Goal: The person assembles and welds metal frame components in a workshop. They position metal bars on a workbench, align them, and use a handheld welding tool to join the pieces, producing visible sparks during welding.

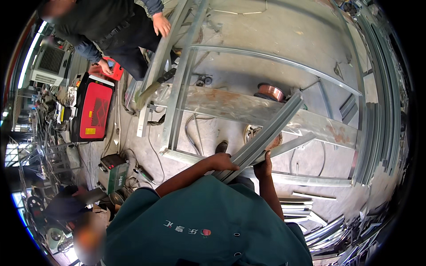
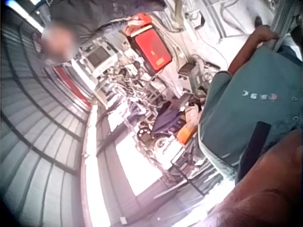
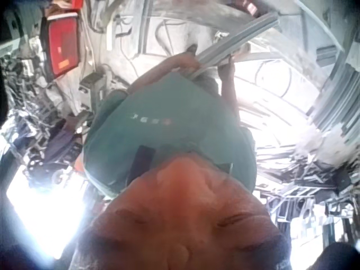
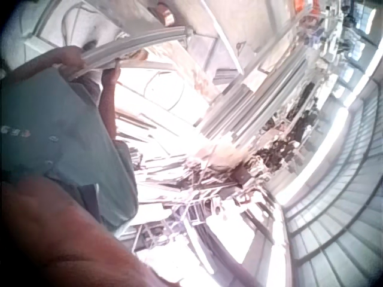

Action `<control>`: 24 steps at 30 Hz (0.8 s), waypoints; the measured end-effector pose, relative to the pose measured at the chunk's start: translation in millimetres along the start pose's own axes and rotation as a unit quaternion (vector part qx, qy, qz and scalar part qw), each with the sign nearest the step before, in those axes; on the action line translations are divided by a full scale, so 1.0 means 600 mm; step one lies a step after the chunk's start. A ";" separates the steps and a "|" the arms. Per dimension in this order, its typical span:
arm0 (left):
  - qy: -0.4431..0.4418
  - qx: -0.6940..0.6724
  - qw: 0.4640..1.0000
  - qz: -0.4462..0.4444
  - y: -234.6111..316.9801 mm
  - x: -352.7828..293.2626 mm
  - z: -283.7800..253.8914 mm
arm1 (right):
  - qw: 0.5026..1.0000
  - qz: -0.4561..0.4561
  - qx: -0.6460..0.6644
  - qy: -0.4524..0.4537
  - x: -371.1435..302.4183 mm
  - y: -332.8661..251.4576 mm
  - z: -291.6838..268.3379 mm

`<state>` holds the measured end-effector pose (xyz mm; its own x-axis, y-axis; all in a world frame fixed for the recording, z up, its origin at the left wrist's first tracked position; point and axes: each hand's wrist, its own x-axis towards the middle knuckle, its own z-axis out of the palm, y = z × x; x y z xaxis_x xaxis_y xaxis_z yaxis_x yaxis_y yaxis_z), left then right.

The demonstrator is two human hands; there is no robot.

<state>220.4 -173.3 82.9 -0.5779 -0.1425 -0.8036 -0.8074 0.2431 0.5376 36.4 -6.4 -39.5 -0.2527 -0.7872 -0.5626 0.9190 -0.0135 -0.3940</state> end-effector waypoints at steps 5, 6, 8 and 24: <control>0.009 0.041 0.999 -0.017 -0.021 -0.024 -0.005 | 1.000 0.007 0.003 -0.027 0.021 0.032 0.067; 0.000 0.048 0.998 -0.028 -0.024 -0.033 -0.013 | 1.000 0.021 0.013 -0.018 0.027 0.037 0.073; 0.063 -0.002 0.998 -0.017 -0.072 -0.042 -0.007 | 0.999 0.033 0.009 -0.002 0.040 0.048 0.085; 0.447 -0.199 0.821 -0.295 -0.435 0.025 -0.023 | 0.996 -0.001 -0.067 0.055 0.116 0.102 0.091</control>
<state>421.1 -252.0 -65.7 0.2148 -0.8134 -0.5406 -0.8505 -0.4279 0.3059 91.5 -95.8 -63.2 -0.2923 -0.7145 -0.6357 0.8721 0.0736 -0.4837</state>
